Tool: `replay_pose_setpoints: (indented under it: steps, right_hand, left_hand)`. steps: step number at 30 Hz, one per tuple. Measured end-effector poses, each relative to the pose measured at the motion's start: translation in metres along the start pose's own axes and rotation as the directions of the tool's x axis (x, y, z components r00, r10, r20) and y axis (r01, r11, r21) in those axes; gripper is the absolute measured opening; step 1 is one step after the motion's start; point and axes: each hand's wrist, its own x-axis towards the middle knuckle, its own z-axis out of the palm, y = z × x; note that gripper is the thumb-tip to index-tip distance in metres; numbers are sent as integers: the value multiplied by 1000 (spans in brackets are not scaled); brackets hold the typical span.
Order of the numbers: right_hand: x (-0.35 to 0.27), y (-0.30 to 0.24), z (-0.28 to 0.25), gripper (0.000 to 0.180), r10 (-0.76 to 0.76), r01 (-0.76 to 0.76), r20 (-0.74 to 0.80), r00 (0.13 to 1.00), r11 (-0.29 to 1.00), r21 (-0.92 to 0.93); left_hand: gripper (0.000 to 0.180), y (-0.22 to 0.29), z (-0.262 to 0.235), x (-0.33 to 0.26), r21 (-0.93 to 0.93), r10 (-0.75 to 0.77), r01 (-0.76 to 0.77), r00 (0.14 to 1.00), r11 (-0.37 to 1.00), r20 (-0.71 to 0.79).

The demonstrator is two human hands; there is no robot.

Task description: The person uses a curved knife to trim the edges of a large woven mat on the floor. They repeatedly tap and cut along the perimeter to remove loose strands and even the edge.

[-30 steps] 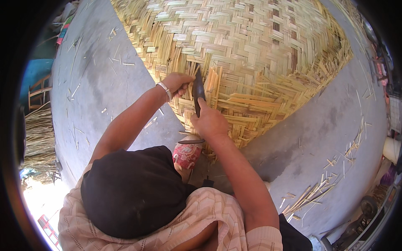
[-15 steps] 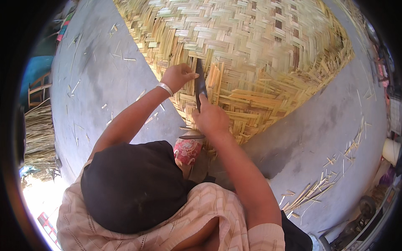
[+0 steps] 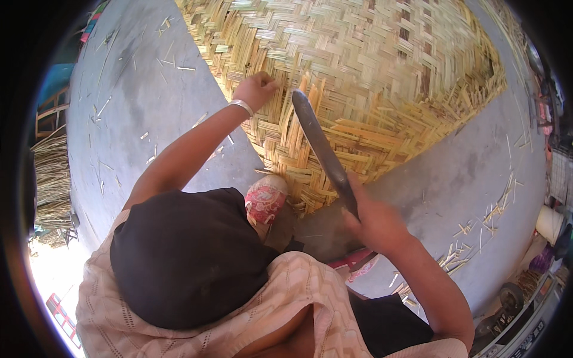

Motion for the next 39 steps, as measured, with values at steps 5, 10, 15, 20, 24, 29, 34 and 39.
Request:
replay_pose_setpoints:
  steps: [5, 10, 15, 20, 24, 29, 34, 39]
  right_hand:
    - [7, 18, 15, 75, -112, 86, -140, 984, 980, -178]
    - [20, 29, 31, 80, -252, 201, -85, 964, 899, -389]
    - [43, 24, 33, 68, -340, 249, -153, 928, 870, -425]
    - [74, 19, 16, 65, -212, 101, -206, 955, 890, -445]
    - [94, 11, 1, 54, -169, 28, -305, 937, 908, -417]
    - [105, 12, -10, 46, -125, 25, -254, 959, 931, -363]
    - [113, 18, -7, 43, -54, -3, -201, 978, 962, -273]
    - [119, 19, -14, 43, -28, 0, -132, 991, 979, -205]
  left_hand:
    - [34, 14, -9, 6, -544, -53, 244, 938, 803, 342]
    - [22, 26, -20, 29, -416, -22, 437, 710, 798, 704]
    - [24, 28, -24, 39, -346, -38, 375, 724, 860, 689]
    - [29, 42, -40, 60, -432, -26, 341, 809, 835, 588]
    - [26, 59, -53, 86, -300, 40, 140, 852, 944, 522]
    - [20, 73, -45, 91, -86, 110, -78, 863, 993, 492]
    - [13, 78, -30, 73, 531, 370, -584, 807, 614, 459]
    - [13, 67, -23, 58, 694, 305, -584, 811, 421, 498]
